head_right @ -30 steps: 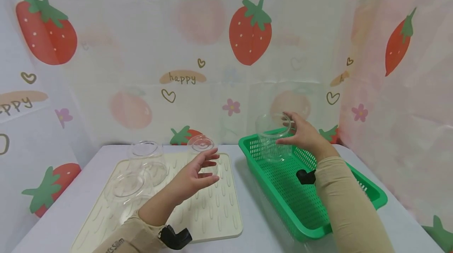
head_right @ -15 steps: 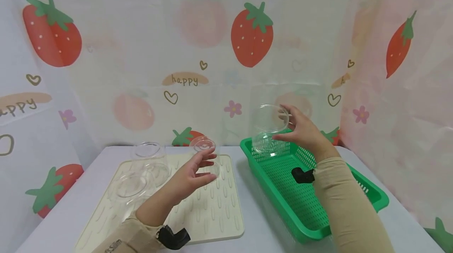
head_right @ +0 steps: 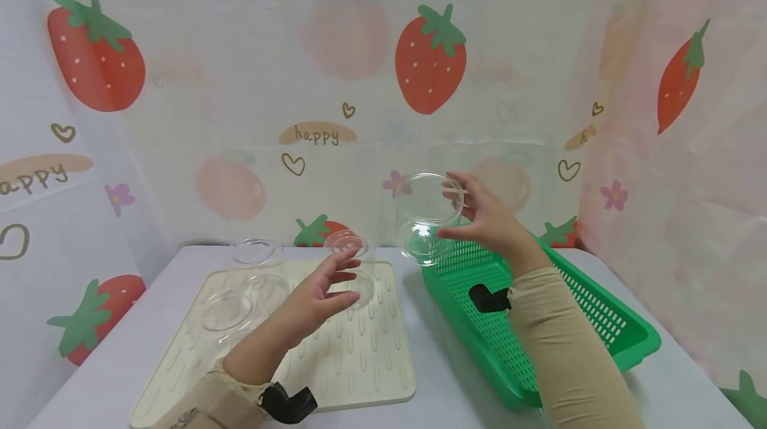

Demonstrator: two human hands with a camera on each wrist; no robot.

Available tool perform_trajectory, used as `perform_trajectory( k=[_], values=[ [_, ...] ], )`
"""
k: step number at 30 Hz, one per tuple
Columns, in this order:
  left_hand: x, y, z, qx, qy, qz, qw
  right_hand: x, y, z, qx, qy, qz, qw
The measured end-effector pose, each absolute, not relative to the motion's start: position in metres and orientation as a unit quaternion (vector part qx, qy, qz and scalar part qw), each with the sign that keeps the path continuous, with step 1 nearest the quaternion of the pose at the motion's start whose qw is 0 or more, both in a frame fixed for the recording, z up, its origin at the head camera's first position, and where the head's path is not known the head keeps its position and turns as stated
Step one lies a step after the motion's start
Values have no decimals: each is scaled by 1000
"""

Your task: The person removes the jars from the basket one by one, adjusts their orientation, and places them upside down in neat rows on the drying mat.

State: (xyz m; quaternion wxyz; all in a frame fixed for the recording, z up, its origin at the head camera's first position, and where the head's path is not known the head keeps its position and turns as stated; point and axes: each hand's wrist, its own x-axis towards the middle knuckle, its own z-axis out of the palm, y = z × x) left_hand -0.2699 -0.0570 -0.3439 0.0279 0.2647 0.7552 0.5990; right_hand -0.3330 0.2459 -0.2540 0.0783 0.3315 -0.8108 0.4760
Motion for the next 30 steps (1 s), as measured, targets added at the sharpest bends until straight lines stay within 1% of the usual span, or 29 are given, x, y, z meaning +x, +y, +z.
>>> perform_trajectory(
  k=[8, 16, 22, 30],
  values=[
    [-263, -67, -343, 257, 759, 598, 13, -331, 216, -254, 369, -769, 516, 76],
    [-256, -80, -346, 229, 750, 620, 29, -320, 179, -261, 421, -704, 569, 61],
    [-249, -88, -348, 200, 752, 628, 4, -314, 161, -278, 450, -648, 612, 47],
    [-244, -97, -351, 173, 745, 645, 4, -304, 144, -307, 452, -574, 682, 28]
  ],
)
